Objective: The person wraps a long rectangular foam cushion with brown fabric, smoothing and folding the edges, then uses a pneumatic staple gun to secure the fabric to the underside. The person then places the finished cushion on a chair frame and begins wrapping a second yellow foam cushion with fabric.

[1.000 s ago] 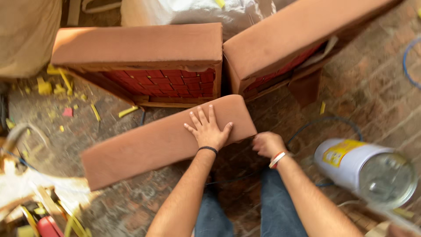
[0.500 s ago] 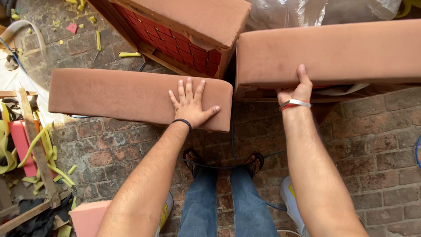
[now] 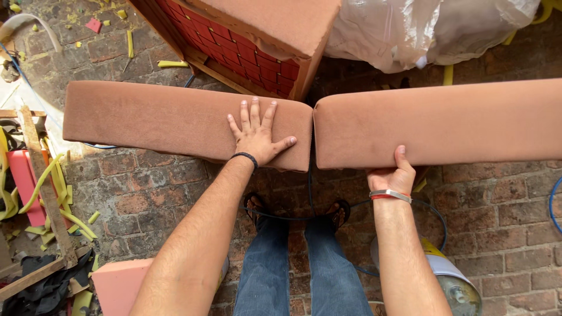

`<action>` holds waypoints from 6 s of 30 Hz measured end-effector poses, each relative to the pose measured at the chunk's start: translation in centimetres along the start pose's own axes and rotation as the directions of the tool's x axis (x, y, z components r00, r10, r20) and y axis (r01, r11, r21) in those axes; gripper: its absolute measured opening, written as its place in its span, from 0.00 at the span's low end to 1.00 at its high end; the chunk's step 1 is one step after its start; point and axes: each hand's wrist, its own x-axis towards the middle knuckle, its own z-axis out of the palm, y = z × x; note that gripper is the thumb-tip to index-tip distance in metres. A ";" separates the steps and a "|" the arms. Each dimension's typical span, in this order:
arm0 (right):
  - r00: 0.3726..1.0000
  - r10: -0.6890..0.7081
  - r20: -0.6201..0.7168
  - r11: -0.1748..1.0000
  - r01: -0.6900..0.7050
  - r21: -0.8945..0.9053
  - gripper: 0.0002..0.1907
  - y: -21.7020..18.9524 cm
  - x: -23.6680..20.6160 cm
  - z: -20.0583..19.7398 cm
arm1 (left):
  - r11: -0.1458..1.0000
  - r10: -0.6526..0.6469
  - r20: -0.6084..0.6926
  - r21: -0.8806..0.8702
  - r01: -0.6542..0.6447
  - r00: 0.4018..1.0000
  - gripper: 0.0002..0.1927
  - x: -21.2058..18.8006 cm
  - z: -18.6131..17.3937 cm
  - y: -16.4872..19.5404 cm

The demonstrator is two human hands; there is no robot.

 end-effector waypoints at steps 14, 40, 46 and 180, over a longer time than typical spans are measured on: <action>1.000 0.019 -0.025 0.999 -0.020 -0.037 0.32 2.3 -3.3 -2.7 | 1.000 0.006 -0.121 -0.003 -0.006 0.993 0.58 -0.9 0.5 -0.2; 0.998 0.064 -0.010 0.988 -0.065 -0.141 0.31 2.5 -4.7 -4.5 | 0.986 -0.133 0.091 -0.089 0.141 0.987 0.74 -3.2 -2.0 4.7; 0.999 0.037 -0.036 0.989 -0.041 -0.143 0.30 2.6 -3.6 -3.9 | 0.982 -0.149 0.110 -0.097 0.159 0.983 0.75 -2.5 -1.2 5.1; 0.991 0.092 0.092 0.993 -0.098 0.061 0.46 35.8 -13.2 2.5 | 0.962 -0.194 0.234 -0.145 0.232 0.953 0.62 -8.8 -3.3 -29.1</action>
